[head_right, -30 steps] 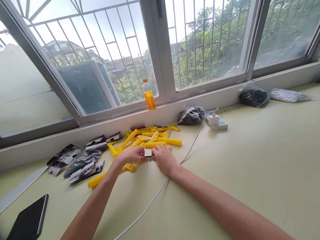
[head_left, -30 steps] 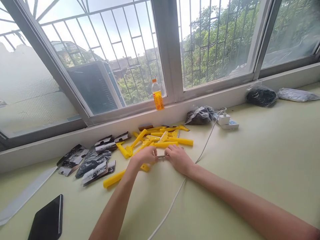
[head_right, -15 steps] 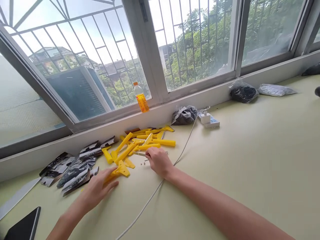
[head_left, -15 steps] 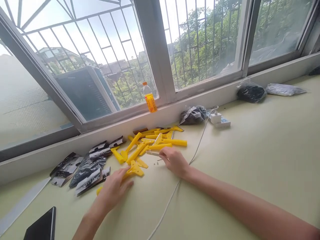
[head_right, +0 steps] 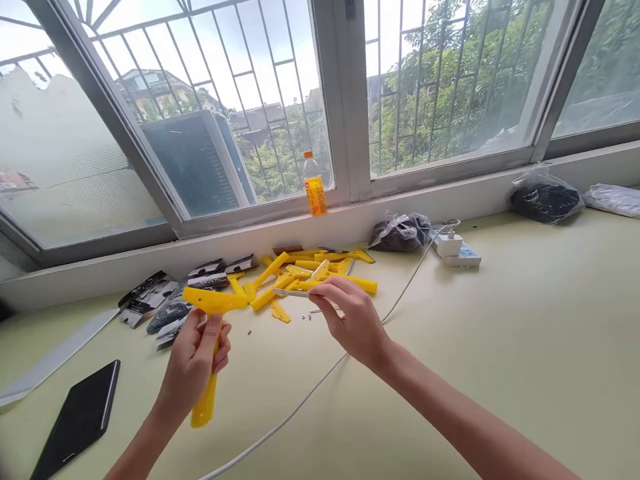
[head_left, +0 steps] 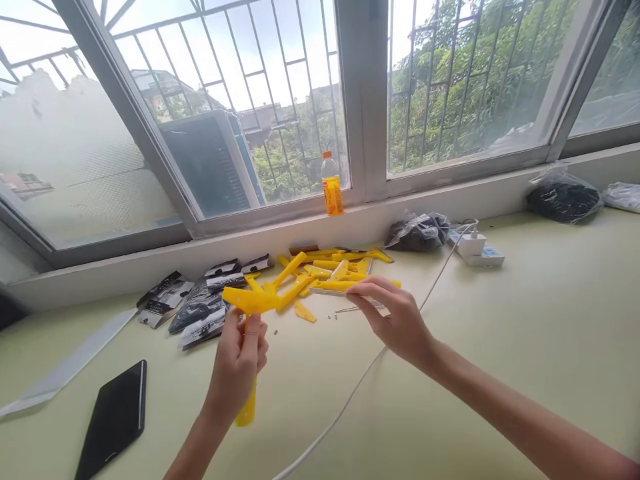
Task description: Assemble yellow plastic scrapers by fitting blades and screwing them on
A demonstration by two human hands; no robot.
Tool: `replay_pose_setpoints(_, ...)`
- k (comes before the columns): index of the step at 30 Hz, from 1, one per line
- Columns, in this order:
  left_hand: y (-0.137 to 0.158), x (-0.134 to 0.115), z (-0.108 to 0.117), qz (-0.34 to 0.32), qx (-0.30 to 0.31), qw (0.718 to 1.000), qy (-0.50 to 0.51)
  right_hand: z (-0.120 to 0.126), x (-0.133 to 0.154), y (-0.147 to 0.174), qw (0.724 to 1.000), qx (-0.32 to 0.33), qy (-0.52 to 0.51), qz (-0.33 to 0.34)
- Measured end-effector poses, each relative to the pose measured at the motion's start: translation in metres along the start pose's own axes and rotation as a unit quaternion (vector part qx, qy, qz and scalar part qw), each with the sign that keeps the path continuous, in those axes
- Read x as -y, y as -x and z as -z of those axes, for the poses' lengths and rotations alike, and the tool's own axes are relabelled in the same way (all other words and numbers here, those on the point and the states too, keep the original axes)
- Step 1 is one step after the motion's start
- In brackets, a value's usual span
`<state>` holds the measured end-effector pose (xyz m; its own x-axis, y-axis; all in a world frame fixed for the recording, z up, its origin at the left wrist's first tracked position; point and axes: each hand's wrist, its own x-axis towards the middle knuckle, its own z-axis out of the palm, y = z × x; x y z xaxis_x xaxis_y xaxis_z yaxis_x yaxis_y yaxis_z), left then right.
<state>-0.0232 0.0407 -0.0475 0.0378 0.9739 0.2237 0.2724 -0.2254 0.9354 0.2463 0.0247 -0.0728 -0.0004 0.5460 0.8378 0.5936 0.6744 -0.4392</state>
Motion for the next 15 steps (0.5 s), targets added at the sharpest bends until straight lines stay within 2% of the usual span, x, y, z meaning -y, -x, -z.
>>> replay_pose_setpoints(1, 0.008, -0.005, -0.005, 0.06, 0.062, 0.994, 0.067, 0.008, 0.01, -0.001, 0.999, -0.01, -0.028, -0.032)
replay_pose_setpoints(3, 0.024, -0.01, -0.021, 0.136, 0.159, 0.967, 0.145, 0.021, 0.025, 0.002, 0.992, -0.01, -0.073, -0.102)
replay_pose_setpoints(6, 0.045, -0.005, -0.047, 0.165, 0.253, 0.928, 0.217, 0.023, 0.032, 0.014, 0.958, 0.013, -0.164, -0.235)
replay_pose_setpoints(10, 0.06, 0.01, -0.071, 0.186, 0.256, 0.901, 0.297, 0.006, 0.028, 0.033, 0.899, 0.093, -0.258, -0.34)
replay_pose_setpoints(15, 0.063, 0.02, -0.075, 0.173, 0.234, 0.906, 0.308, -0.016, 0.032, 0.044, 0.862, 0.122, -0.284, -0.402)
